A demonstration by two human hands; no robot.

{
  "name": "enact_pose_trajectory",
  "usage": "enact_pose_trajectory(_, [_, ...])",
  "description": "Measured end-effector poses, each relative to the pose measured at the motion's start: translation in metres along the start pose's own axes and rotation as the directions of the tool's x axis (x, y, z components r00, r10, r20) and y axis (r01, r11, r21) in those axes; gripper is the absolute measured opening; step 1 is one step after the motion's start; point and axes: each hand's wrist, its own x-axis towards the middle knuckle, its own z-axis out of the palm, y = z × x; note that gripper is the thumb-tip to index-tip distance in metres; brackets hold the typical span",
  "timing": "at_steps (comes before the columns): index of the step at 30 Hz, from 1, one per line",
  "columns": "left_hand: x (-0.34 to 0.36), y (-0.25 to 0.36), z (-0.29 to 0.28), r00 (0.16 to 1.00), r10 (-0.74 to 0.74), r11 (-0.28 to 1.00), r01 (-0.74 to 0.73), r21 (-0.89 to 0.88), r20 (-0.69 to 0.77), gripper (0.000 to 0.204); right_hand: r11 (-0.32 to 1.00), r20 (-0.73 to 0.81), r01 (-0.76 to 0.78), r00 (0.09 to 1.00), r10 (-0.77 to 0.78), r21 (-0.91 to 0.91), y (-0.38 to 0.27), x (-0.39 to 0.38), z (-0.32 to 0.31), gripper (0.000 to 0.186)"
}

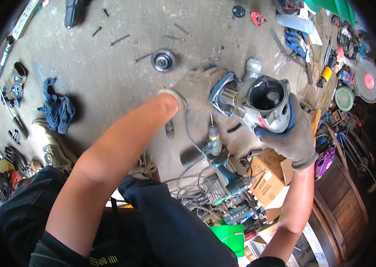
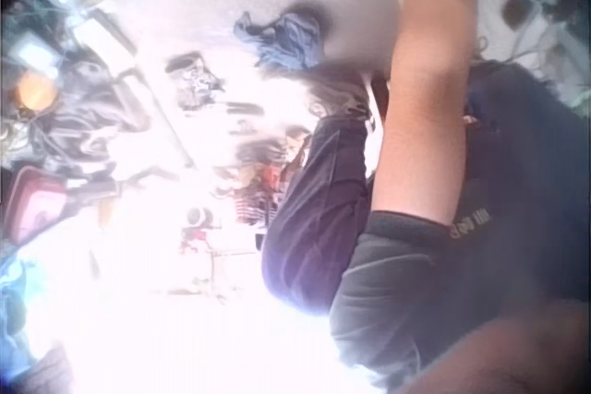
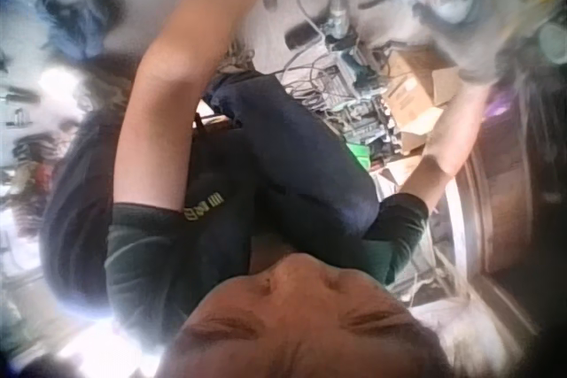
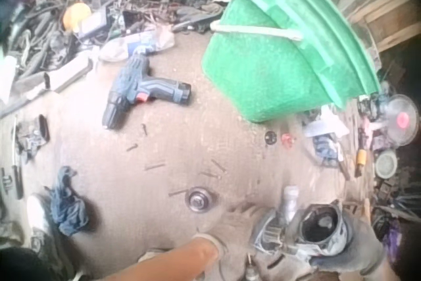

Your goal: The person sits on the floor and uses a screwdriver to pry apart a mechanical housing. They then wipe the internal gears and shaft with a blue cloth, pick up a power tool, and continue cleaning the components.

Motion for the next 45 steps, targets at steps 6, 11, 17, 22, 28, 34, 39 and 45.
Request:
enact_pose_trajectory(6, [-0.024, 0.021, -0.018, 0.997, -0.064, 0.97, 0.073, -0.231, 0.048, 0.112, 0.93, 0.009, -0.159, 0.986, 0.165, 0.332, 0.012, -0.021, -0.008, 0.085])
enact_pose_trajectory(11, [-0.076, 0.031, -0.063, 0.979, -0.036, 0.968, 0.084, -0.238, 0.201, 0.104, 0.755, 0.048, -0.152, 0.986, 0.158, 0.638, 0.031, -0.047, 0.015, 0.106])
enact_pose_trajectory(17, [-0.099, 0.005, -0.085, 0.954, -0.087, 0.996, 0.079, 0.042, 0.288, 0.108, 0.495, 0.161, -0.234, 0.969, 0.186, 0.837, 0.058, -0.028, 0.092, 0.074])
enact_pose_trajectory(22, [-0.091, -0.012, -0.076, 0.958, 0.003, 1.0, -0.003, 0.001, 0.286, 0.109, 0.508, 0.144, -0.225, 0.97, 0.195, 0.832, 0.057, -0.048, 0.109, 0.086])
enact_pose_trajectory(28, [-0.126, 0.012, -0.044, 0.994, -0.102, 0.919, 0.079, 0.386, 0.04, 0.111, 0.365, 0.075, -0.123, 0.987, 0.143, 0.923, 0.05, -0.064, 0.125, 0.091])
enact_pose_trajectory(34, [-0.148, -0.012, -0.02, 0.989, 0.024, 0.933, 0.03, 0.359, -0.145, 0.108, 0.518, 0.02, -0.063, 0.996, 0.088, 0.853, 0.024, -0.076, 0.132, 0.096])
enact_pose_trajectory(39, [-0.155, -0.036, -0.028, 0.99, 0.1, 0.944, -0.064, 0.323, -0.097, 0.108, 0.829, 0.141, 0.012, 0.984, -0.109, 0.559, 0.022, -0.051, 0.103, 0.095])
enact_pose_trajectory(45, [-0.151, -0.034, -0.029, 0.986, 0.112, 0.95, -0.068, 0.306, -0.126, 0.103, 0.893, -0.028, -0.051, 0.997, 0.071, 0.447, -0.014, -0.066, 0.113, 0.081])
